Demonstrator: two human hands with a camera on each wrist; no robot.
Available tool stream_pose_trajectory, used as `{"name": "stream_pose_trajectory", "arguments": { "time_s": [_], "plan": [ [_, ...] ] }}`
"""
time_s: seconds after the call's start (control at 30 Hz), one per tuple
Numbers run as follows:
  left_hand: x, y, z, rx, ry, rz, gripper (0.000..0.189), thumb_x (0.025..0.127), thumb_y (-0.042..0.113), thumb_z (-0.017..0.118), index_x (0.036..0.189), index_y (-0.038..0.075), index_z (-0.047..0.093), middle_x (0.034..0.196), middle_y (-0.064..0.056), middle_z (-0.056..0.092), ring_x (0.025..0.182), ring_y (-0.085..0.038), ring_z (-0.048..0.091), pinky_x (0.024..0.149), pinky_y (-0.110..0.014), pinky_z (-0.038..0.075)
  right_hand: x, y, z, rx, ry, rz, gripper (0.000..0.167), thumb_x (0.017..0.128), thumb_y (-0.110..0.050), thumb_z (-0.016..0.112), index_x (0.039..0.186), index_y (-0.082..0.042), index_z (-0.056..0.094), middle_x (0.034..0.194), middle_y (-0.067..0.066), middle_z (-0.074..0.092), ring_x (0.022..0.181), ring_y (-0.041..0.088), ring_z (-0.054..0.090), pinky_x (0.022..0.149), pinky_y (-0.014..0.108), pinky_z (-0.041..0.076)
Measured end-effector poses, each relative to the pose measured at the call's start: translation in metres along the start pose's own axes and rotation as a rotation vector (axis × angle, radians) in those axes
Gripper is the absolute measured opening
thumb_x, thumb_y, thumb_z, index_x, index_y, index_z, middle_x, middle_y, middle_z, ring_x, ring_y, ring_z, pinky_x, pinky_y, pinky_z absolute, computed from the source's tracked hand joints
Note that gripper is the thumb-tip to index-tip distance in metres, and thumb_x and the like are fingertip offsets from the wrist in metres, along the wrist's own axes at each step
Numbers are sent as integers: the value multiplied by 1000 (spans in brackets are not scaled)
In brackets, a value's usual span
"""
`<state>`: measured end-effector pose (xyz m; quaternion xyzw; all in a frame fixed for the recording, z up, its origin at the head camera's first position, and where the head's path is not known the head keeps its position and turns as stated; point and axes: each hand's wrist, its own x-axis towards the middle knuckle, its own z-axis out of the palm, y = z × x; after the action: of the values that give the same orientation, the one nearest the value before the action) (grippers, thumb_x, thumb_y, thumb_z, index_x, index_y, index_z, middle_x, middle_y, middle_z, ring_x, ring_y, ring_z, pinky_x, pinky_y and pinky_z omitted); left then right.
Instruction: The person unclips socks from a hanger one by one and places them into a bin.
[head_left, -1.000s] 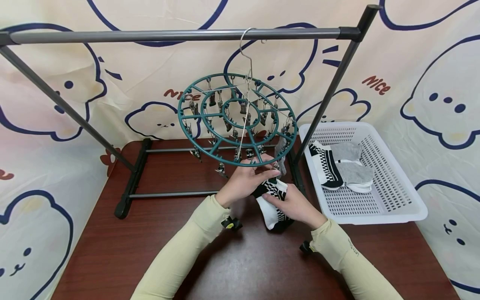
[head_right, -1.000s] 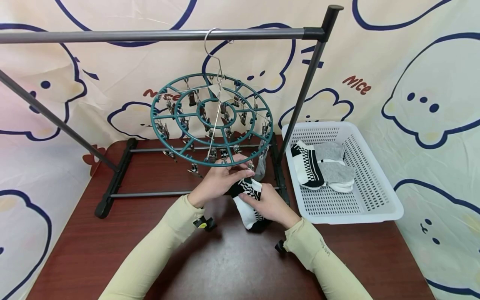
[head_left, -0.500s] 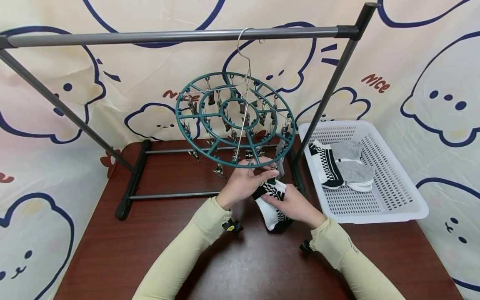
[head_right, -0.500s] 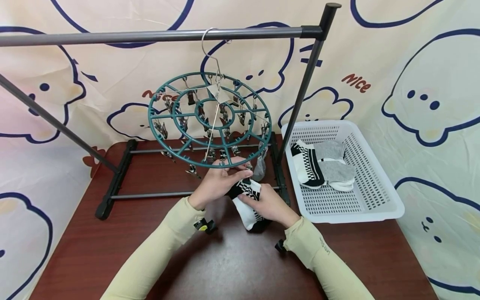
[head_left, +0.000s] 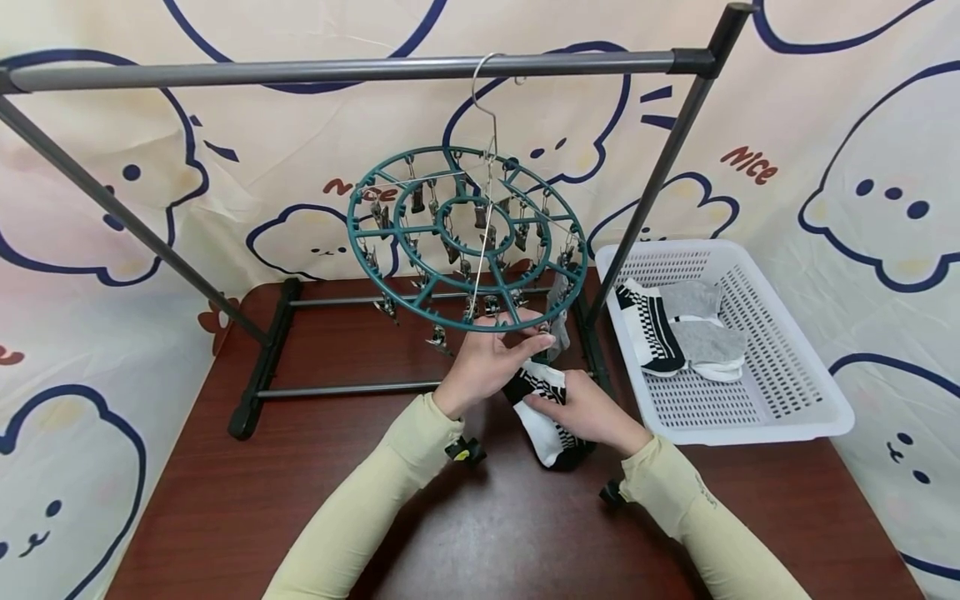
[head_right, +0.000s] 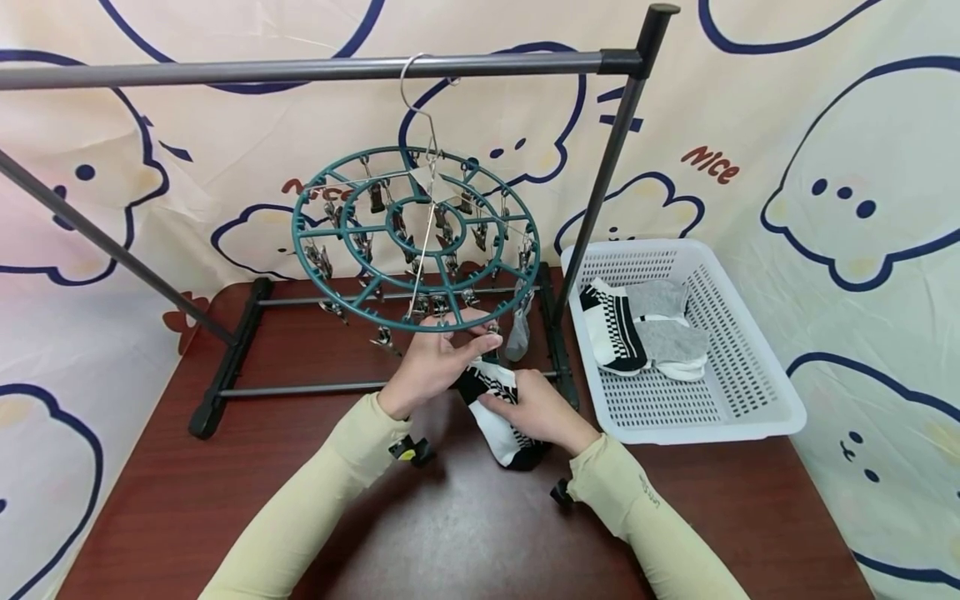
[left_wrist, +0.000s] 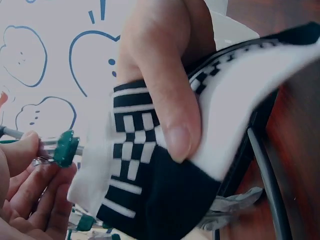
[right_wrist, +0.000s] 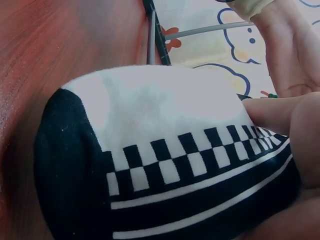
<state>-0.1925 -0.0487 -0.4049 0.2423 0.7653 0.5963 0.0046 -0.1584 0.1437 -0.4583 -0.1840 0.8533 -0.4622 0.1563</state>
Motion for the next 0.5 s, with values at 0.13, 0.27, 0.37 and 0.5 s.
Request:
{"name": "stream_pose_trajectory", "arguments": {
  "time_s": [0.13, 0.27, 0.37, 0.5],
  "plan": [
    [-1, 0, -2, 4, 0, -8, 32, 97, 18, 75, 124, 3, 73, 104, -10, 76, 100, -18, 68, 80, -28, 54, -4, -1, -1, -7, 5, 4, 20, 103, -26, 65, 115, -10, 70, 89, 0, 73, 73, 11, 68, 66, 29, 56],
    [-1, 0, -2, 10, 7, -6, 31, 96, 19, 76, 124, 5, 73, 102, -9, 77, 96, -16, 70, 77, -27, 55, -9, 0, -3, -27, 16, -12, 26, 103, -26, 66, 123, -10, 69, 92, -1, 73, 75, 9, 66, 68, 28, 55],
    [-1, 0, -3, 1, 11, -8, 30, 97, 18, 75, 124, 7, 73, 102, -9, 77, 97, -15, 70, 81, -28, 56, -13, 0, -4, -51, 34, -34, 32, 102, -25, 67, 130, -8, 68, 98, -1, 74, 80, 7, 66, 72, 26, 54],
    [-2, 1, -5, 7, 15, -17, 29, 97, 20, 75, 123, 8, 73, 102, -7, 77, 101, -16, 69, 88, -32, 56, -20, -5, -9, -80, 56, -30, 32, 101, -25, 69, 127, -6, 69, 98, 0, 75, 80, 5, 66, 72, 25, 55]
  ]
}}
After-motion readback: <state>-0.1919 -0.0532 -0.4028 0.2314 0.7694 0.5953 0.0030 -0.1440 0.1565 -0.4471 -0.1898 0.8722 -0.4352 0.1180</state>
